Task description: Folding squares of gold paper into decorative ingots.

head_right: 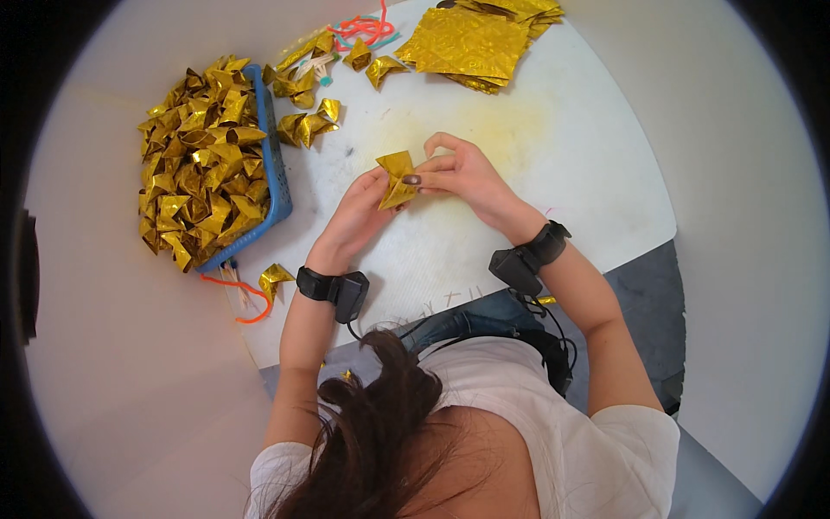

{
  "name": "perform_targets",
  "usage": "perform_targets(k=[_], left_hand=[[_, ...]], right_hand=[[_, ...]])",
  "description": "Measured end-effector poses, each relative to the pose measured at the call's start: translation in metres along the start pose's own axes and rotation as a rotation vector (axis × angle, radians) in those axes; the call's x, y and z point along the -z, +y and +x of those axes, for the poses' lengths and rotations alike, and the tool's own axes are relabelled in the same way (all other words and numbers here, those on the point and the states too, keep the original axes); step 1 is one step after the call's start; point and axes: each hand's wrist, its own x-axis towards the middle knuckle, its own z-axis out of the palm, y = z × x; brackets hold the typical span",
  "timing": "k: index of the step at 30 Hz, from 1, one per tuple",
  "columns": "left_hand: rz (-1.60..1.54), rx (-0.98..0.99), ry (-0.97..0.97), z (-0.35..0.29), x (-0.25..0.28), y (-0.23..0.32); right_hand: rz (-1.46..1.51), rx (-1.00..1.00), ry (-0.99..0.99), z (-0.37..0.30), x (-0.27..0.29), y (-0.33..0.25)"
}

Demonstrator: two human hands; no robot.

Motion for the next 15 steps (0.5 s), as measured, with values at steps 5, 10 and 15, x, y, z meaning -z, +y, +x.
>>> perform_targets(k=[5, 10, 15], left_hand=[[-0.116, 0.040, -0.024, 0.000, 0.007, -0.007], [-0.247, -0.062, -0.184, 0.009, 0.009, -0.009], [-0.302, -0.168, -0.056, 0.014, 0.009, -0.019]], right_hand=[[0.139, -0.042, -0.135, 0.001, 0.006, 0.004], [0.365, 0.010, -0.123, 0.005, 0.013, 0.009], [0.282, 0.062, -0.086, 0.000, 0.007, 0.003]])
